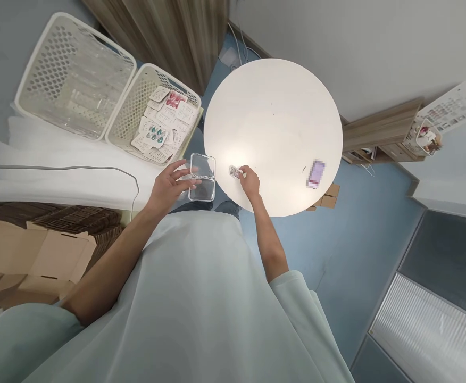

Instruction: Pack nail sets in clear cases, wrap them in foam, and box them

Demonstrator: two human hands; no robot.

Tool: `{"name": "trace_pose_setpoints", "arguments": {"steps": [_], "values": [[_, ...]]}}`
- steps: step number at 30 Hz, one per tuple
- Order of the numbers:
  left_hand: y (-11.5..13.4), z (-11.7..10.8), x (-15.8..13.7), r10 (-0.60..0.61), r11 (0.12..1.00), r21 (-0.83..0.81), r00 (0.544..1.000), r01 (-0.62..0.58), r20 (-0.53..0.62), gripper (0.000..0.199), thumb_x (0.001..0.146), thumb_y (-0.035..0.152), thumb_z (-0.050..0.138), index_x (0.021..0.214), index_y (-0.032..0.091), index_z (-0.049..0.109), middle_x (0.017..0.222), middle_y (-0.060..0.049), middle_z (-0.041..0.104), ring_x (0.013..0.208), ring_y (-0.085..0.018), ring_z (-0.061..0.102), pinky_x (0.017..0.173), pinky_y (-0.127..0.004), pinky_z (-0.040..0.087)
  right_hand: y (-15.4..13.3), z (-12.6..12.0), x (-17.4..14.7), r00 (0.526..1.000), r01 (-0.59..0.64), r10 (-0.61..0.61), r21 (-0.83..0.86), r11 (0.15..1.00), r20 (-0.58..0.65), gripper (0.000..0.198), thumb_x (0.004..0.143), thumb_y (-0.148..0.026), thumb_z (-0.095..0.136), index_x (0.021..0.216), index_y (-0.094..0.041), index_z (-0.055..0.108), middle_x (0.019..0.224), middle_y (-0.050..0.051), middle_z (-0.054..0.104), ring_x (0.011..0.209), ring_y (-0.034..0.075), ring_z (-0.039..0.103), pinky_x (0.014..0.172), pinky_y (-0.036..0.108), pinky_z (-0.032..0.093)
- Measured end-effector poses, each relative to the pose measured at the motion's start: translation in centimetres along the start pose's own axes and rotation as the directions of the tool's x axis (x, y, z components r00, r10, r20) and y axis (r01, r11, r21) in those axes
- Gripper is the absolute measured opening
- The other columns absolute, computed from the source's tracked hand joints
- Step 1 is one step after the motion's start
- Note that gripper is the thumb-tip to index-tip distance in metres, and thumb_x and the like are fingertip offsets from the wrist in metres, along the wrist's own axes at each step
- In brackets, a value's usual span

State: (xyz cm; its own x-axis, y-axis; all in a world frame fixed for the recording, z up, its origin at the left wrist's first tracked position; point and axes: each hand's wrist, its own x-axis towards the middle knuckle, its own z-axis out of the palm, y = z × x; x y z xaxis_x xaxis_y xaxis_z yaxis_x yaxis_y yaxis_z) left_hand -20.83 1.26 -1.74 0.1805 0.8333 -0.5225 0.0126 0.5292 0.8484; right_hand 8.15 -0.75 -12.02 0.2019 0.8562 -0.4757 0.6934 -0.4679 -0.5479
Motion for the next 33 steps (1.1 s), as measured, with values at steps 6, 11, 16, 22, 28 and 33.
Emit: {"name": "trace_pose_setpoints", "arguments": {"steps": [6, 11, 16, 22, 28, 33], "values": [[0.9, 4.1, 1.1, 0.026, 1.000, -0.009, 0.991, -0.025, 0.134, 0.083, 0.081, 0.038, 0.089, 0.155, 0.022, 0.055, 0.145, -0.018, 0.072, 0.108, -0.030, 0.080, 0.093, -0.048, 0.068, -0.2, -6.5, -4.2, 0.963, 0.009, 0.087, 0.355, 0.935, -0.253, 0.035, 0.103, -0.054, 0.061, 0.125, -0.026, 0.065, 0.130, 0.006, 0.071, 0.071, 0.012, 0.061, 0.067, 0.027, 0.057], [2.0, 8.1, 1.6, 0.034, 0.999, -0.036, 0.972, -0.027, 0.233, 0.084, 0.082, 0.039, 0.089, 0.157, 0.022, 0.055, 0.150, -0.021, 0.070, 0.115, -0.032, 0.078, 0.099, -0.052, 0.066, -0.9, -12.8, -8.4, 0.910, 0.128, 0.079, 0.457, 0.880, -0.407, 0.053, 0.100, -0.071, 0.063, 0.135, -0.031, 0.065, 0.125, 0.007, 0.068, 0.077, 0.015, 0.066, 0.064, 0.029, 0.058], [3.0, 11.9, 1.5, 0.075, 0.997, -0.051, 0.942, -0.062, 0.328, 0.088, 0.083, 0.040, 0.090, 0.161, 0.024, 0.052, 0.151, -0.021, 0.069, 0.125, -0.035, 0.075, 0.103, -0.056, 0.064, -1.7, -16.8, -11.7, 0.930, 0.210, -0.015, 0.497, 0.842, -0.368, 0.046, 0.095, -0.068, 0.074, 0.122, -0.031, 0.072, 0.110, 0.003, 0.069, 0.065, 0.011, 0.061, 0.062, 0.029, 0.057], [4.0, 15.7, 0.9, 0.121, 0.992, -0.082, 0.908, -0.096, 0.402, 0.095, 0.082, 0.041, 0.091, 0.165, 0.027, 0.048, 0.154, -0.021, 0.066, 0.115, -0.033, 0.080, 0.102, -0.053, 0.065, -1.2, -18.8, -12.7, 0.952, 0.213, -0.055, 0.517, 0.829, -0.303, 0.043, 0.091, -0.066, 0.080, 0.115, -0.031, 0.075, 0.107, 0.000, 0.072, 0.056, 0.008, 0.055, 0.062, 0.029, 0.058], [4.2, 18.4, 0.9, 0.152, 0.987, -0.098, 0.912, -0.124, 0.382, 0.100, 0.079, 0.045, 0.094, 0.165, 0.023, 0.047, 0.150, -0.022, 0.069, 0.126, -0.035, 0.074, 0.100, -0.053, 0.066, 0.4, -20.3, -12.9, 0.954, 0.251, -0.137, 0.461, 0.851, -0.265, 0.042, 0.092, -0.066, 0.078, 0.114, -0.030, 0.077, 0.098, -0.001, 0.072, 0.060, 0.011, 0.057, 0.064, 0.030, 0.056], [4.3, 20.0, 0.8, 0.186, 0.982, -0.113, 0.906, -0.154, 0.381, 0.099, 0.080, 0.048, 0.093, 0.164, 0.024, 0.047, 0.150, -0.022, 0.069, 0.127, -0.036, 0.074, 0.098, -0.052, 0.067, 0.9, -21.3, -13.4, 0.919, 0.349, -0.257, 0.315, 0.882, -0.300, 0.034, 0.099, -0.060, 0.073, 0.113, -0.030, 0.078, 0.113, 0.003, 0.073, 0.071, 0.014, 0.063, 0.072, 0.031, 0.055]]}}
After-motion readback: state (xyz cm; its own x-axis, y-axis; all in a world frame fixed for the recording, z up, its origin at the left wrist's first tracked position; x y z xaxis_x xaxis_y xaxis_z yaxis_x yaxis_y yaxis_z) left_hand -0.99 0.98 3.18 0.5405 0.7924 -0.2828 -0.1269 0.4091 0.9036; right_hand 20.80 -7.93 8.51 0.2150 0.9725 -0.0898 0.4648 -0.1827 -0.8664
